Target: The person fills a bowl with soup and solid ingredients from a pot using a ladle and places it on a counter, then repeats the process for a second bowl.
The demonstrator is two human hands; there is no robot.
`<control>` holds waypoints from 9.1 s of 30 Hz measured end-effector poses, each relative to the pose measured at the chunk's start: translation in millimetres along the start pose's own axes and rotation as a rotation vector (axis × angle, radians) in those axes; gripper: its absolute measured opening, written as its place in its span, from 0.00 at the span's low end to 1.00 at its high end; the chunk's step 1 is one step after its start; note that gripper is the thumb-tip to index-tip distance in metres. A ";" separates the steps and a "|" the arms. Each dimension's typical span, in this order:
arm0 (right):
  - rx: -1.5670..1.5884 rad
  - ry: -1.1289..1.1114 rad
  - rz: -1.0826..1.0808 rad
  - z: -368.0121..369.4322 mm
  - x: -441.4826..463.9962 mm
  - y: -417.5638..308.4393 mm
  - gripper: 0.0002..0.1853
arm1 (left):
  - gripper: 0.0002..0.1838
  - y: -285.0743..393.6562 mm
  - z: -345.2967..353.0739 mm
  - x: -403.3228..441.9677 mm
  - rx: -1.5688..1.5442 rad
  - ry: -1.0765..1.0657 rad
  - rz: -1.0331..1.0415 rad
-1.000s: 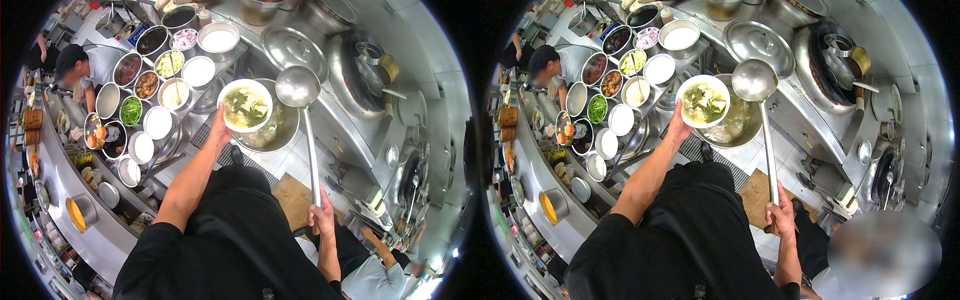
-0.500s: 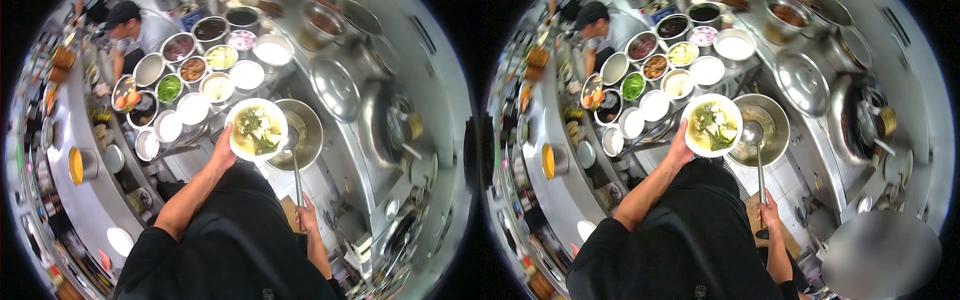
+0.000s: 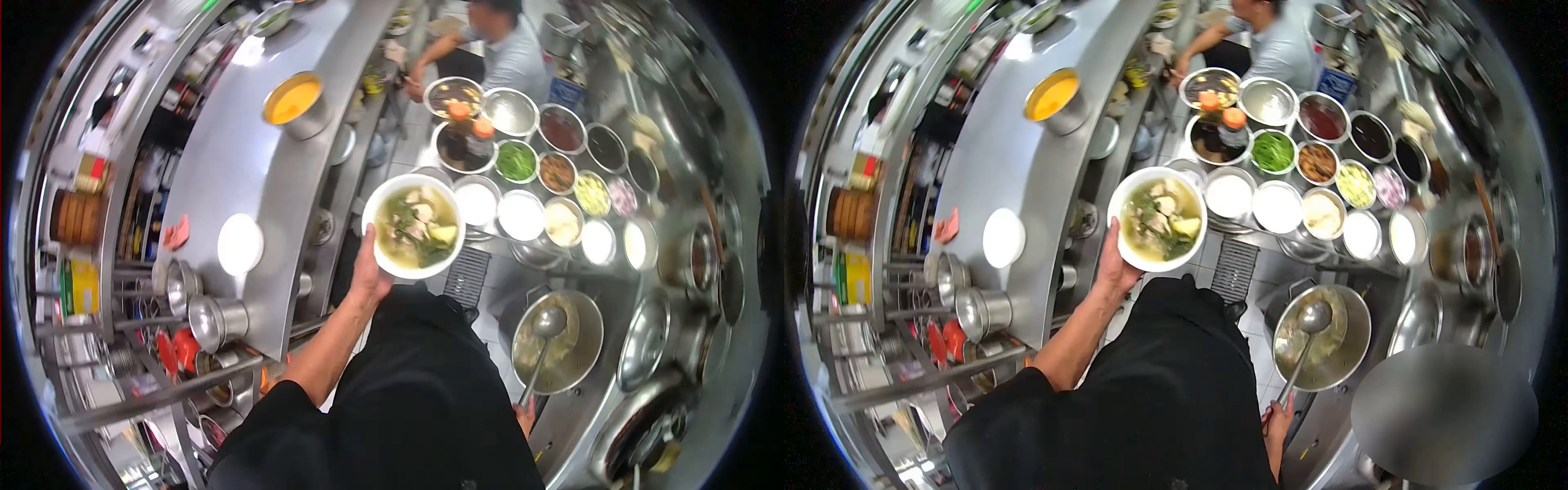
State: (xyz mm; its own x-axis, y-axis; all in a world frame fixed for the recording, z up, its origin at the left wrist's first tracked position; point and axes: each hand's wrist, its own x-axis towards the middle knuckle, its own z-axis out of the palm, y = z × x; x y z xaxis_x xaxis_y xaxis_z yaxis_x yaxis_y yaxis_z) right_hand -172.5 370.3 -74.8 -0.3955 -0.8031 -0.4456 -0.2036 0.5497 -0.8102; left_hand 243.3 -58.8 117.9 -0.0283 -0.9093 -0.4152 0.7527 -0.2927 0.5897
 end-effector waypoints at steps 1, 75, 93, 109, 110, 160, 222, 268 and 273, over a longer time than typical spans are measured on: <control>-0.011 -0.029 -0.013 0.8 7.0 -24.7 0.42 | 0.32 17.2 -7.6 -1.3 0.006 0.037 0.079; 1.068 -0.136 0.751 -10.8 84.5 -68.5 0.46 | 0.28 -0.7 -96.2 -37.9 0.638 0.271 -0.415; 1.044 -0.024 0.615 25.3 52.7 -84.9 0.45 | 0.29 -61.8 -43.1 4.5 0.914 -0.013 -0.616; 0.958 0.133 0.496 43.9 -2.3 -90.7 0.44 | 0.25 -105.7 -41.0 34.4 0.854 -0.160 -0.584; 0.969 0.127 0.471 43.9 -6.2 -89.8 0.44 | 0.24 -105.5 -39.0 34.4 0.866 -0.192 -0.612; -0.080 0.350 0.506 22.4 -158.3 -279.5 0.41 | 0.33 -331.0 113.1 26.9 0.567 -0.623 -0.830; 1.562 0.085 0.488 74.1 75.8 -62.8 0.17 | 0.36 -147.5 33.7 17.3 0.631 -0.356 -0.621; 1.324 0.181 0.463 26.3 -37.0 -126.7 0.36 | 0.35 -177.7 27.2 29.0 0.661 -0.337 -0.714; 1.235 0.220 0.449 -1.5 -99.5 -189.9 0.38 | 0.34 -227.8 17.9 56.0 0.635 -0.386 -0.748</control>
State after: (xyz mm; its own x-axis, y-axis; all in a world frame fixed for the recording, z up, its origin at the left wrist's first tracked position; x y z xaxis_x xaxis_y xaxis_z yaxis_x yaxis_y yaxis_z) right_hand -95.8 346.2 124.0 -0.3732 -0.4903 -0.7876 0.8759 0.0937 -0.4734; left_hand 58.5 -48.4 -27.3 -0.6349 -0.4326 -0.6402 -0.0229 -0.8177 0.5752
